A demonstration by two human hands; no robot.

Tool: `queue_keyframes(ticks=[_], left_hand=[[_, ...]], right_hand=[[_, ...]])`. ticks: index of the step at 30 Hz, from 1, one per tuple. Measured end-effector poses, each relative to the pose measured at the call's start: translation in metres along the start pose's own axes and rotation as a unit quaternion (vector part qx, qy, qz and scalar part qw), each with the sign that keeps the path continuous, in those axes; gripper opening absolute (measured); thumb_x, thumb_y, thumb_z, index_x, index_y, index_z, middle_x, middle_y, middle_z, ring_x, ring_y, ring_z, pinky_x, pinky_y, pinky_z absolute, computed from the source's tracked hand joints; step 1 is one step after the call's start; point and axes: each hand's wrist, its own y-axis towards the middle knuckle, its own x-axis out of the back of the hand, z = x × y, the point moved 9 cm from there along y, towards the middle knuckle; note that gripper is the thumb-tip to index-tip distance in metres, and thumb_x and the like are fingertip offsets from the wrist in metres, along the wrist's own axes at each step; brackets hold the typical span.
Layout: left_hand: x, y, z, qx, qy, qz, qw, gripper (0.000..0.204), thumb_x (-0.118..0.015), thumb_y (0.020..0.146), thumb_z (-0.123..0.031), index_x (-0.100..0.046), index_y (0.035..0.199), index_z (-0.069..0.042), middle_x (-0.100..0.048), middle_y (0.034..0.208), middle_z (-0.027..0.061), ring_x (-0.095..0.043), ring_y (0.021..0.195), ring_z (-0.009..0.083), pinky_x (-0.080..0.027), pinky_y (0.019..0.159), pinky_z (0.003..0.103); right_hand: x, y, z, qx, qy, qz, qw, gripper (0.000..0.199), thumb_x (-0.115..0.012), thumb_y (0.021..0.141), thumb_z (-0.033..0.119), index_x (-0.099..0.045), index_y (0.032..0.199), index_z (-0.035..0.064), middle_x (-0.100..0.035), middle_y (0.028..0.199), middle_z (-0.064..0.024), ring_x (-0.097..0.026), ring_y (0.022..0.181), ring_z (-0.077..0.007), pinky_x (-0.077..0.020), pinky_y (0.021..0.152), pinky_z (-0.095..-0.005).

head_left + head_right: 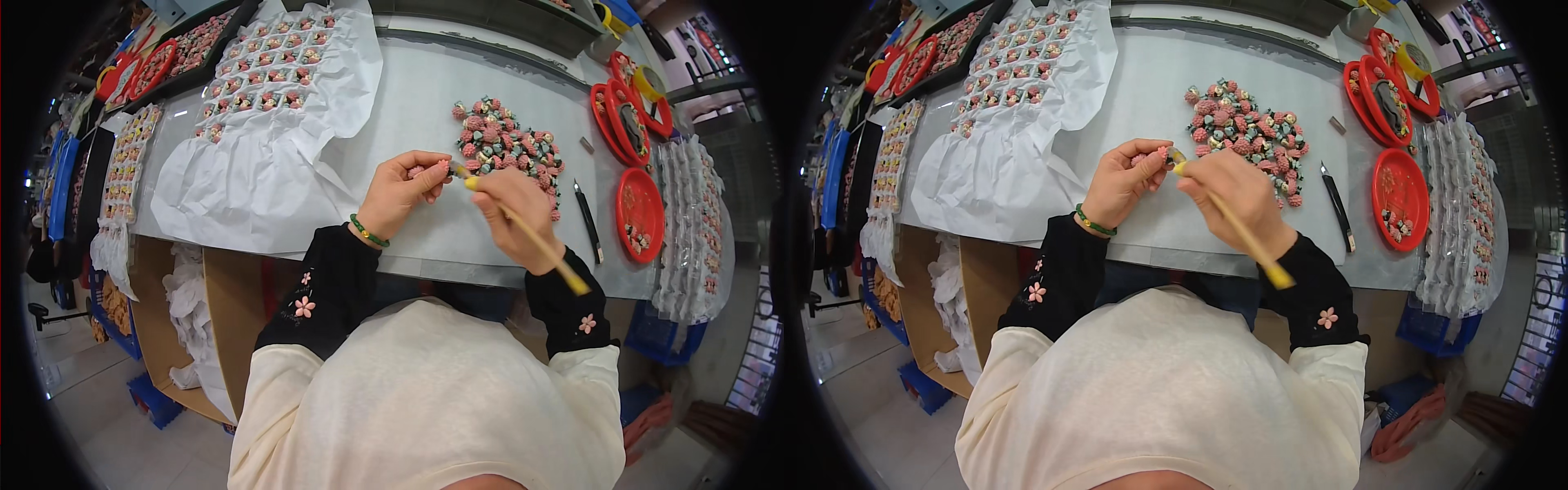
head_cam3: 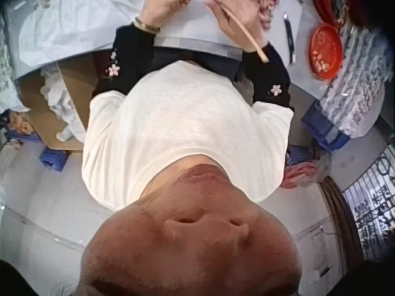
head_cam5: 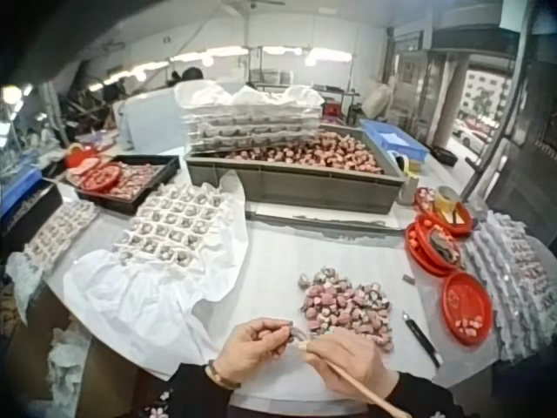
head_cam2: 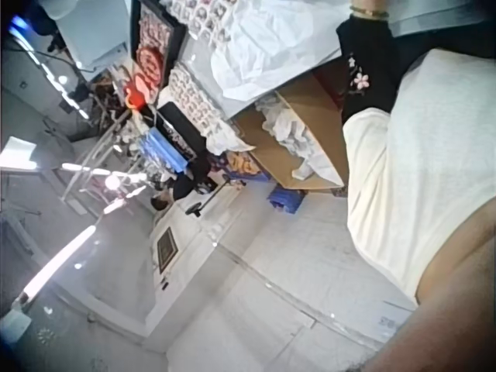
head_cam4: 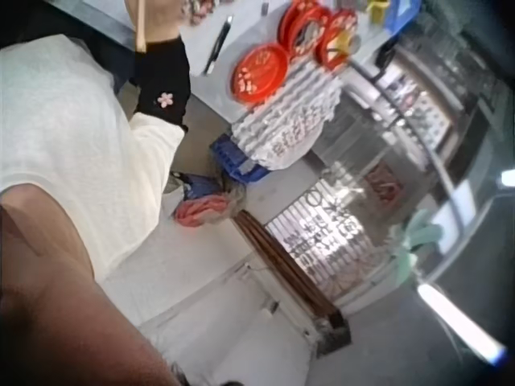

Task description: The person picks up small craft components from the work surface and assembles miniature figures by connecting the pieces together by hand.

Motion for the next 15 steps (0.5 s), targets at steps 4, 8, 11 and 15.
queue_keyframes(ticks=[4,8,11,15], left_hand=[[0.003,-0.002,0.0,0.0,0.013,-0.005,1.0,0.024,-0.054,0.088,-0.01,-0.055,0.107,0.003,-0.059,0.084,0.0049,-0.05,0.067,0.0077,-0.04,0.059,0.02],[0.001,0.0,-0.003,-0.008,0.008,-0.004,1.0,0.023,-0.054,0.087,-0.011,-0.055,0.106,0.002,-0.059,0.083,0.0049,-0.05,0.067,0.0076,-0.04,0.059,0.02],[0.0,0.003,-0.002,-0.008,0.003,-0.014,1.0,0.023,-0.057,0.086,-0.011,-0.057,0.104,0.003,-0.06,0.08,0.0051,-0.051,0.065,0.0071,-0.04,0.057,0.019],[0.011,0.001,-0.004,-0.022,-0.002,-0.06,0.998,0.023,-0.058,0.085,-0.011,-0.057,0.103,0.004,-0.059,0.077,0.0055,-0.052,0.064,0.007,-0.04,0.057,0.019]], right_hand=[[-0.009,-0.003,0.018,0.098,-0.07,-0.009,0.993,0.01,-0.064,0.076,0.006,-0.056,0.081,0.0008,-0.055,0.072,-0.0094,-0.054,0.059,-0.0231,-0.0441,0.049,-0.0298],[-0.007,-0.007,0.01,0.078,-0.041,-0.034,0.996,0.009,-0.063,0.077,0.005,-0.057,0.081,-0.0006,-0.055,0.07,-0.0096,-0.054,0.06,-0.0241,-0.0444,0.052,-0.0302],[-0.006,-0.013,0.007,0.053,-0.02,-0.001,0.998,0.008,-0.061,0.078,0.005,-0.057,0.081,-0.0018,-0.056,0.07,-0.0104,-0.053,0.06,-0.0252,-0.0449,0.056,-0.0308],[0.01,-0.014,0.0,0.059,-0.052,0.016,0.997,0.014,-0.064,0.073,-0.002,-0.057,0.085,-0.0003,-0.055,0.08,-0.0117,-0.055,0.065,-0.0266,-0.0459,0.06,-0.0323]])
